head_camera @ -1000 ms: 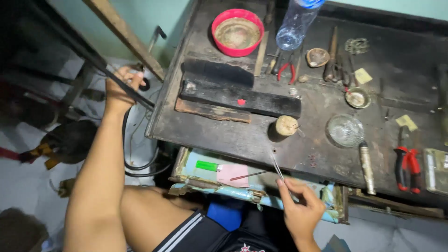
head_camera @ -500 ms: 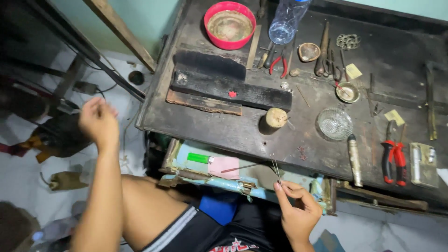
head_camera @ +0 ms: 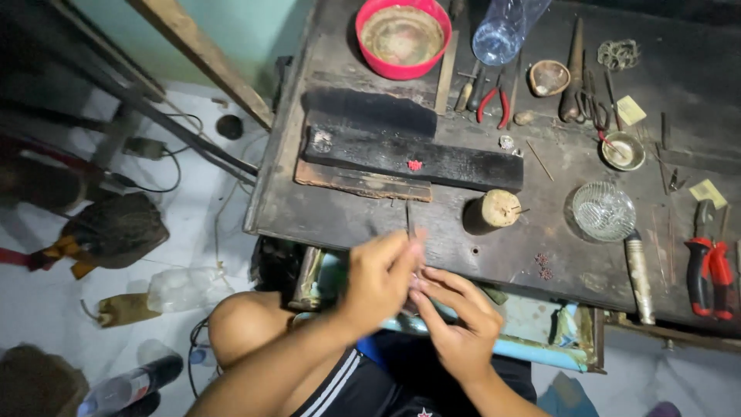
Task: The person is soldering small jewelry components on a soldering block using a blowtorch and tweezers.
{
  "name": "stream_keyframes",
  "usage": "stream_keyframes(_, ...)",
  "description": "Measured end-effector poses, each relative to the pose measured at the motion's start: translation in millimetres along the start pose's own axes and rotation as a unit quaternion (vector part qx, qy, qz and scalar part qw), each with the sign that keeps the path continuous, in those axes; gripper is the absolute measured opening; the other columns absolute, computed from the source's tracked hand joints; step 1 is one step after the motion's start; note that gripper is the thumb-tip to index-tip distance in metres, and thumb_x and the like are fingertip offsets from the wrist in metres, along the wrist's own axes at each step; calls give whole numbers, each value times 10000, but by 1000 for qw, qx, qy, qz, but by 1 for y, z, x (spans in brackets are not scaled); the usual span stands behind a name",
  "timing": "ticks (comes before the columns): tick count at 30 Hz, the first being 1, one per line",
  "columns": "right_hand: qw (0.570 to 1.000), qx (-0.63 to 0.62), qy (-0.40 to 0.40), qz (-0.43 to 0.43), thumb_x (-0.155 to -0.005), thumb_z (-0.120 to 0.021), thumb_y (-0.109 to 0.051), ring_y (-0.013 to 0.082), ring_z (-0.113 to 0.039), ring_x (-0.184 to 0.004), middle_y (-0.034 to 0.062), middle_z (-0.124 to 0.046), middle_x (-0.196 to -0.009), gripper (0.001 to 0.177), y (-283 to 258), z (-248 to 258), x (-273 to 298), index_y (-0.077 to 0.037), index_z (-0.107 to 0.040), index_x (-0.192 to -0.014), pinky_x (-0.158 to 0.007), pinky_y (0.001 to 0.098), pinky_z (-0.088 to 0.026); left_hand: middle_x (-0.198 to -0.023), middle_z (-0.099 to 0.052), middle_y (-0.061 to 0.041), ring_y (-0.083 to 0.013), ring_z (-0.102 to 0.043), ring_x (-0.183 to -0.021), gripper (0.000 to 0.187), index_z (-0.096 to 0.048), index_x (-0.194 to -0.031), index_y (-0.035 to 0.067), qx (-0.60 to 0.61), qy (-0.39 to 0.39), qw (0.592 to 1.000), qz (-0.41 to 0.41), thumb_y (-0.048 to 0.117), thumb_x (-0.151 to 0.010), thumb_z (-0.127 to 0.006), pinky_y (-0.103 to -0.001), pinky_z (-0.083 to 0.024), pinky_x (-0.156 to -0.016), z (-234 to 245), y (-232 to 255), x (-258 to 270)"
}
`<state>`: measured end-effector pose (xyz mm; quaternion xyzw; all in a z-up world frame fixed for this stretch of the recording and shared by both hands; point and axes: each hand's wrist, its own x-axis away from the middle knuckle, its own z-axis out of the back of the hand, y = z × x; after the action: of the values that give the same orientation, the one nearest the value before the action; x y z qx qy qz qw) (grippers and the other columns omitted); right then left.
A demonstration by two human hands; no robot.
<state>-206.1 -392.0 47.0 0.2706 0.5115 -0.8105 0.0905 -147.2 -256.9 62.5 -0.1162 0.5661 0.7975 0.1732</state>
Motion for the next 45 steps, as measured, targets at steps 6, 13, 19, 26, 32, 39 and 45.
stream_keyframes(6, 988, 113, 9, -103, -816, -811, -85, 81, -727, -704, 50, -792, -827, 67, 47, 45, 48, -54, -794, -873, -668, 217, -577, -1001, -748, -193, -358, -747, -846, 213, -661, -1175, -72, -206, 168, 955, -135, 88, -1042, -617, -421, -598, -757, 14, -56, -31)
stream_keyframes(13, 979, 187, 13, -84, -855, -796, -125, 64, -576, -548, 27, -700, -651, 81, 58, 32, 55, -46, -779, -863, -569, 252, -502, -751, -645, -119, -260, -596, -579, 125, -716, -988, -40, -286, 164, 926, -183, 70, -1010, -660, -361, -494, -536, -9, -65, -20)
stream_keyframes(19, 972, 212, 35, -92, -838, -818, -131, 57, -618, -540, 5, -722, -665, 60, 57, 27, 57, -84, -782, -831, -578, 220, -504, -777, -651, -110, -255, -615, -618, 129, -698, -969, -36, -292, 149, 925, -194, 70, -1017, -644, -358, -497, -541, -16, -71, -23)
stream_keyframes(26, 969, 218, 44, -103, -838, -825, -126, 55, -601, -545, 8, -709, -653, 66, 54, 25, 54, -73, -785, -832, -597, 216, -499, -716, -621, -94, -218, -581, -563, 115, -699, -918, -31, -299, 148, 922, -195, 44, -999, -667, -326, -461, -482, -15, -69, -27)
stream_keyframes(32, 971, 213, 43, -97, -841, -818, -124, 46, -579, -539, -3, -688, -631, 54, 55, 25, 54, -80, -786, -844, -604, 206, -494, -719, -636, -97, -213, -593, -562, 115, -690, -898, -18, -294, 146, 925, -190, 38, -997, -671, -319, -463, -479, -16, -71, -27)
stream_keyframes(39, 972, 214, 44, -91, -851, -812, -114, 48, -570, -532, -15, -674, -621, 41, 55, 25, 54, -90, -778, -847, -605, 204, -486, -714, -634, -96, -219, -594, -564, 111, -698, -905, -22, -294, 152, 923, -196, 37, -994, -670, -324, -476, -486, -17, -74, -26)
stream_keyframes(45, 971, 219, 42, -86, -857, -811, -121, 55, -564, -535, -5, -657, -606, 57, 56, 25, 55, -77, -778, -842, -590, 220, -480, -742, -661, -104, -208, -616, -574, 126, -703, -903, -31, -288, 150, 926, -191, 38, -997, -654, -304, -476, -475, -16, -73, -27)
